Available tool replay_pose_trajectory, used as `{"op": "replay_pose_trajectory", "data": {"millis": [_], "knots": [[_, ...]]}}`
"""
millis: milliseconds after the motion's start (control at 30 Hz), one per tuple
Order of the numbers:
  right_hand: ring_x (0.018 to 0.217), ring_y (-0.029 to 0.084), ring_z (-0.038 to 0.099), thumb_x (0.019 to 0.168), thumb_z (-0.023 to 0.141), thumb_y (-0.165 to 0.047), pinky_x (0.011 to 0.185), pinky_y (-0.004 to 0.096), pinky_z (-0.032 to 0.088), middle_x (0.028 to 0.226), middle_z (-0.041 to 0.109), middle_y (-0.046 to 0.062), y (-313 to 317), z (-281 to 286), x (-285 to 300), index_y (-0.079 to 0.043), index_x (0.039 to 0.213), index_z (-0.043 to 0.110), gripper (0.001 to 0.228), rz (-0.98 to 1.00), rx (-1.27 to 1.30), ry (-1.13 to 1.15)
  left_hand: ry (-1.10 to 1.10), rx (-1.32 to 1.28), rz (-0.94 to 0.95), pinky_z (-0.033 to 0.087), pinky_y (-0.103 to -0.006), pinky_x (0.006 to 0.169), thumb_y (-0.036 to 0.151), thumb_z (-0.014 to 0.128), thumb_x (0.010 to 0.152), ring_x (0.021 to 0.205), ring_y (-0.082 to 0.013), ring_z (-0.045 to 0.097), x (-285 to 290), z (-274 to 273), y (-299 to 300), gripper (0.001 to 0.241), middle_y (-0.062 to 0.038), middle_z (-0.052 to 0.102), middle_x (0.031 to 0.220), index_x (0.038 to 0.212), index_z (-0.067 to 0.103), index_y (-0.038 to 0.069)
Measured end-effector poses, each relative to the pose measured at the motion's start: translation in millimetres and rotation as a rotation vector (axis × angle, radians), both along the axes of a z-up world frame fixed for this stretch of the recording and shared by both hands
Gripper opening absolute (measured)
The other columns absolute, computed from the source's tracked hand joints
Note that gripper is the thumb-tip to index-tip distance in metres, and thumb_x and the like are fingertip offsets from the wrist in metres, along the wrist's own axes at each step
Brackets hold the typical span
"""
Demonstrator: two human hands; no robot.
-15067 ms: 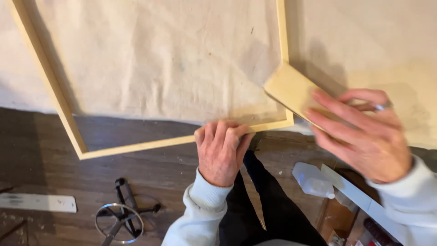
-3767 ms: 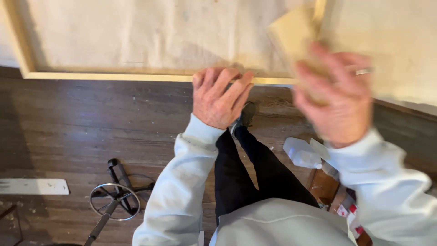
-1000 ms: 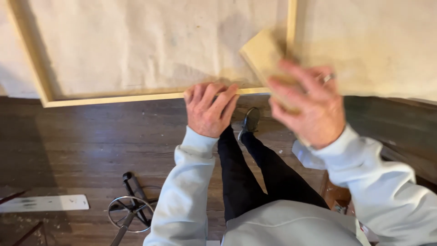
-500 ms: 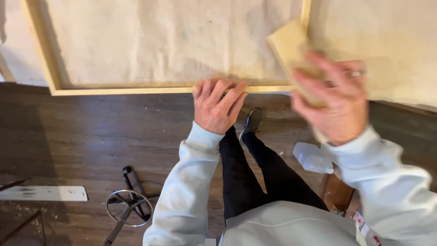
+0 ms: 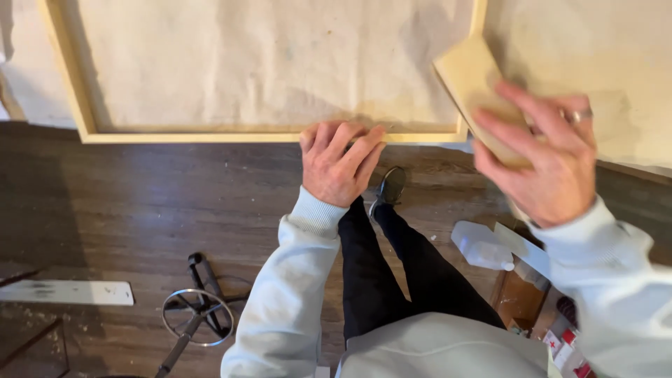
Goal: Sanding a wooden frame using a sanding block.
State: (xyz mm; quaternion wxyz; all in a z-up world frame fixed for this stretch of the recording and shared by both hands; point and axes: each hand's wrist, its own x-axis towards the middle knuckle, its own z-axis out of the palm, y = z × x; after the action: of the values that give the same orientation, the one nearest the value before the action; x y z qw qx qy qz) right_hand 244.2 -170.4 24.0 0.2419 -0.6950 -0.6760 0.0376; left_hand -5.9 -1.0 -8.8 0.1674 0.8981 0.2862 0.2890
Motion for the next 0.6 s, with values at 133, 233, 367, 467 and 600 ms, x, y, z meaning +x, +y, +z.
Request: {"op": "replay_pose_trajectory", "data": {"millis": [133,233,367,467,600], "knots": [[0.112,0.022,0.066,0.091,0.095,-0.01,0.106,0.042,0.057,0.164,0.059,0.008,5.6,15.3,-24.9,-0.026,0.146,0.072,0.062,-0.048,-0.071,0.017,-0.018,-0.06,-0.028,0.037,-0.0378,0.101,0.015,0.088,0.094,0.102,-0.021,0.061,6.6,13.5,-0.2,0.022,0.001,0.068,0.111,0.115,0.08,0.015],[0.111,0.023,0.06,0.086,0.101,-0.011,0.108,0.042,0.05,0.158,0.067,0.01,3.4,11.3,-5.2,-0.018,0.128,0.083,0.046,-0.045,-0.048,-0.011,-0.021,-0.049,-0.017,0.038,-0.0377,0.1,0.015,0.088,0.094,0.101,-0.0216,0.062,6.7,14.2,1.9,0.023,0.0,0.067,0.112,0.115,0.08,0.015],[0.113,0.027,0.059,0.09,0.096,-0.008,0.103,0.042,0.057,0.16,0.064,0.005,27.2,9.9,-29.7,-0.032,0.141,0.074,0.06,-0.058,-0.027,0.03,-0.001,-0.044,-0.016,0.038,-0.0385,0.101,0.016,0.088,0.094,0.103,-0.021,0.062,3.4,14.5,1.6,0.024,0.001,0.067,0.113,0.117,0.08,0.015],[0.118,0.025,0.059,0.082,0.096,-0.014,0.111,0.042,0.051,0.157,0.064,0.005,-4.0,29.6,-23.3,-0.025,0.131,0.081,0.052,-0.052,-0.142,0.052,-0.037,-0.077,-0.015,0.039,-0.0383,0.098,0.014,0.088,0.093,0.1,-0.0213,0.062,5.5,17.0,1.4,0.023,0.0,0.067,0.111,0.114,0.08,0.014],[0.106,0.025,0.053,0.091,0.1,-0.006,0.113,0.043,0.046,0.153,0.071,0.015,19.9,26.3,-15.2,-0.007,0.12,0.09,0.03,-0.086,-0.015,-0.025,-0.037,-0.076,-0.041,0.04,-0.039,0.098,0.014,0.087,0.094,0.1,-0.0222,0.062,2.0,16.9,-0.8,0.022,0.0,0.066,0.112,0.114,0.079,0.013]]}}
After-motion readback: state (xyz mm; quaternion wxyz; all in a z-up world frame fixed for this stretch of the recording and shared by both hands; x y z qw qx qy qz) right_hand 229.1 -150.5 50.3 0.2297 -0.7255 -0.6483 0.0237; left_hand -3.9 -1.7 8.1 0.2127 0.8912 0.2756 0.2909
